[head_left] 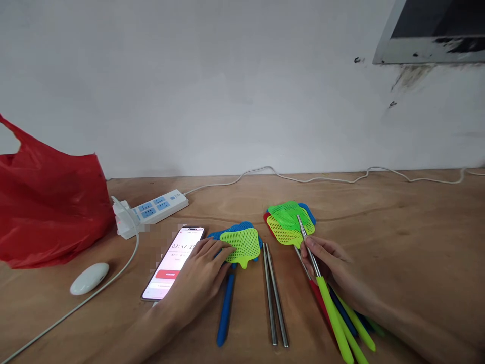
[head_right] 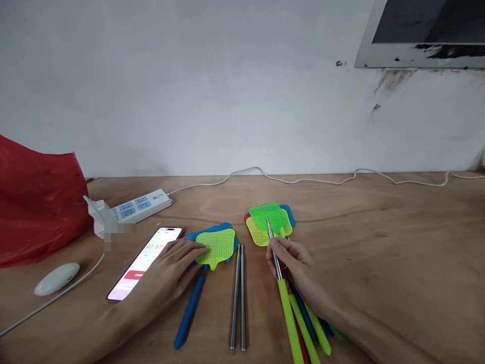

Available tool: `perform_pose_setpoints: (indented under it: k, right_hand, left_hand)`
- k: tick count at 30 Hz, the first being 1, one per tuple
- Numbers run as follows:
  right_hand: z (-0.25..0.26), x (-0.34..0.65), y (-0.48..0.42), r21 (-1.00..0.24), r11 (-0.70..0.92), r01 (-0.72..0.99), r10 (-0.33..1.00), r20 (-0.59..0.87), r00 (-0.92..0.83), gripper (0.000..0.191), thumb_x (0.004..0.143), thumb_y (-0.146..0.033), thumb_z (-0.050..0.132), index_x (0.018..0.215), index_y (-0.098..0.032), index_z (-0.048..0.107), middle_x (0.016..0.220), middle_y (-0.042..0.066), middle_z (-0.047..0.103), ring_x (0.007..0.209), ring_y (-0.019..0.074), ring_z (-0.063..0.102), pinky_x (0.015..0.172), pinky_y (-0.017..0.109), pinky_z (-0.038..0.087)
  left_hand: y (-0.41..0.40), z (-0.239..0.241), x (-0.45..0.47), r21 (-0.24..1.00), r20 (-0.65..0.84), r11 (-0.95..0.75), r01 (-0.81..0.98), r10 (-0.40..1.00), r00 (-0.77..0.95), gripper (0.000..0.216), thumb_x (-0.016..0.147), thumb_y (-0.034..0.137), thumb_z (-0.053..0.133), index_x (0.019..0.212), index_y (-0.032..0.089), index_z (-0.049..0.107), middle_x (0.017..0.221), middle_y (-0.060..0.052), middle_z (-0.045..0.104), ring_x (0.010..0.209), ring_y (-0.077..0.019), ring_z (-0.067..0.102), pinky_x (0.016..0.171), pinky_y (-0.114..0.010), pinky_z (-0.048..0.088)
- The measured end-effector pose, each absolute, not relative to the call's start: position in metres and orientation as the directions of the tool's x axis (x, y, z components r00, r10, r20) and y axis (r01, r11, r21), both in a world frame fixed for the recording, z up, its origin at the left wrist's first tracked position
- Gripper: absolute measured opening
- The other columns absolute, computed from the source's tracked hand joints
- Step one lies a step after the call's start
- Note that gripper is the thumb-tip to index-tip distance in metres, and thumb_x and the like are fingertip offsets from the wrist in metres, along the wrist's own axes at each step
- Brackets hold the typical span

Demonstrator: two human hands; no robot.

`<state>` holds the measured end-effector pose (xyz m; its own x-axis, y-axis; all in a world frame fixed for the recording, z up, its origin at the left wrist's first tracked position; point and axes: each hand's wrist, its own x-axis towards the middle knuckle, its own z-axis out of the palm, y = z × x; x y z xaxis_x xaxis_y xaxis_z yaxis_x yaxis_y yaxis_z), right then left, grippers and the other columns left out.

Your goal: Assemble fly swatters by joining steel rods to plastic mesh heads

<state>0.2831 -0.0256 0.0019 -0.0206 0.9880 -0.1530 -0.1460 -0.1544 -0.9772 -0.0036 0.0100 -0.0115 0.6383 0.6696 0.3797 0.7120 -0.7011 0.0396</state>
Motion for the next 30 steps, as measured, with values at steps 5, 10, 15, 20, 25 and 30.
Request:
perform_pose_setpoints:
  k: [5, 10, 15, 20, 25, 30]
  right_hand:
    - [0.006, 0.281, -0.026, -0.986, -0.155, -0.068, 0.982, -0.146, -0.122, 0.051, 0.075, -0.066, 0.070, 0.081, -0.016, 0.066, 0.044, -0.009, 0.042, 0.037, 0.0056, 0.032, 0.038, 0.020, 0.023]
    - [0.008, 0.281, -0.030, -0.977, -0.169, 0.130, 0.912, -0.205, -0.356, 0.054, 0.082, -0.061, 0.066, 0.106, -0.013, 0.070, 0.042, -0.009, 0.043, 0.036, 0.0075, 0.034, 0.039, 0.021, 0.021]
    - [0.011, 0.285, -0.034, -0.978, -0.151, 0.141, 0.854, -0.201, -0.480, 0.048, 0.089, -0.055, 0.060, 0.112, -0.015, 0.073, 0.047, -0.008, 0.043, 0.041, 0.0080, 0.037, 0.043, 0.023, 0.024]
    - [0.008, 0.287, -0.035, -0.987, -0.116, 0.111, 0.831, -0.157, -0.533, 0.047, 0.089, -0.054, 0.061, 0.115, -0.016, 0.073, 0.047, -0.008, 0.043, 0.040, 0.0069, 0.034, 0.043, 0.021, 0.023]
    - [-0.005, 0.284, -0.036, -0.989, -0.134, 0.056, 0.849, -0.144, -0.509, 0.047, 0.084, -0.054, 0.068, 0.113, -0.018, 0.073, 0.054, -0.007, 0.048, 0.040, 0.0064, 0.038, 0.042, 0.020, 0.028]
    - [-0.006, 0.284, -0.035, -0.987, -0.148, 0.066, 0.850, -0.161, -0.501, 0.047, 0.084, -0.054, 0.068, 0.112, -0.017, 0.073, 0.050, -0.008, 0.046, 0.039, 0.0063, 0.035, 0.041, 0.020, 0.028]
  left_hand:
    - [0.006, -0.002, -0.003, 0.019, 0.477, -0.731, 0.682, 0.606, 0.636, 0.028, 0.102, 0.013, 0.039, 0.112, 0.018, 0.065, 0.102, -0.007, 0.070, 0.090, -0.0241, 0.062, 0.082, -0.042, 0.049]
    - [0.001, 0.002, -0.004, 0.021, 0.582, -0.795, 0.606, 0.503, 0.639, 0.034, 0.101, 0.008, 0.042, 0.128, 0.022, 0.058, 0.100, -0.006, 0.065, 0.085, -0.0207, 0.056, 0.075, -0.035, 0.045]
    - [-0.001, -0.001, -0.005, -0.020, 0.600, -0.812, 0.584, 0.457, 0.656, 0.049, 0.100, 0.004, 0.039, 0.143, 0.027, 0.047, 0.099, -0.007, 0.057, 0.083, -0.0206, 0.053, 0.071, -0.032, 0.045]
    - [-0.003, -0.002, -0.005, -0.057, 0.588, -0.820, 0.570, 0.434, 0.683, 0.053, 0.100, 0.004, 0.037, 0.149, 0.027, 0.042, 0.096, -0.006, 0.054, 0.082, -0.0208, 0.053, 0.070, -0.033, 0.047]
    - [-0.006, 0.004, -0.003, -0.114, 0.536, -0.853, 0.510, 0.379, 0.754, 0.051, 0.104, 0.008, 0.030, 0.152, 0.024, 0.037, 0.096, -0.006, 0.059, 0.083, -0.0207, 0.055, 0.074, -0.034, 0.050]
    - [-0.011, 0.010, -0.003, -0.173, 0.532, -0.867, 0.467, 0.317, 0.785, 0.051, 0.105, 0.005, 0.027, 0.154, 0.016, 0.033, 0.095, -0.008, 0.063, 0.088, -0.0219, 0.058, 0.078, -0.036, 0.049]
